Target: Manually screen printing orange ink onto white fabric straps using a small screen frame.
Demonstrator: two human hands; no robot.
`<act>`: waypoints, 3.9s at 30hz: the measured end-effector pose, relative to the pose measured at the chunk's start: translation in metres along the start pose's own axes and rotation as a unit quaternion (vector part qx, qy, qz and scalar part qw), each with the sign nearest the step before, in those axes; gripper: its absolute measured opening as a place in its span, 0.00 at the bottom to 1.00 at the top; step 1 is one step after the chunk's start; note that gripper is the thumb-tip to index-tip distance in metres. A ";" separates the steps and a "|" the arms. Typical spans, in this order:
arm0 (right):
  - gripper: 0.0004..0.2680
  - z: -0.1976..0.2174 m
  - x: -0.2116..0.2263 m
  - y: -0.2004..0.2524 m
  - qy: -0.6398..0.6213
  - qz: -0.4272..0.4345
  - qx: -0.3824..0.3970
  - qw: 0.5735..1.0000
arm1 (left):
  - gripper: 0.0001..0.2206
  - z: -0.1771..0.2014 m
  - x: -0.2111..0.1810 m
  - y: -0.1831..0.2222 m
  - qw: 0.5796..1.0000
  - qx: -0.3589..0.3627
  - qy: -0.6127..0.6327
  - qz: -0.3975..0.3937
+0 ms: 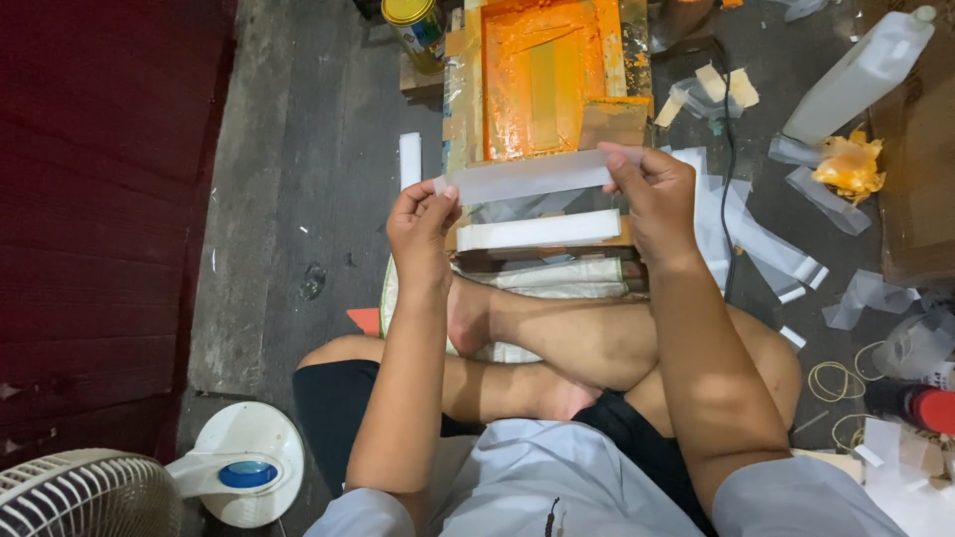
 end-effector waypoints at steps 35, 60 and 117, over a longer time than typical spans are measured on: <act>0.04 -0.010 -0.011 0.007 -0.074 0.033 0.048 0.996 | 0.21 -0.144 0.031 0.037 0.965 0.238 0.023 0.108; 0.04 0.040 -0.008 -0.002 -0.049 0.041 -0.003 0.998 | 0.24 -0.056 0.007 0.013 0.985 0.152 0.069 0.032; 0.11 -0.056 -0.017 0.049 0.064 -0.083 0.123 0.987 | 0.15 -0.031 0.030 0.049 0.981 0.149 -0.085 0.088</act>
Point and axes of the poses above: each hand's wrist, its own y-axis away from the middle knuckle, its own z-axis out of the back of the hand, x = y × z, the point moved 5 cm from there along -y, towards the middle knuckle, and after that the axes turned 13 degrees about x, right-handed, at the moved point
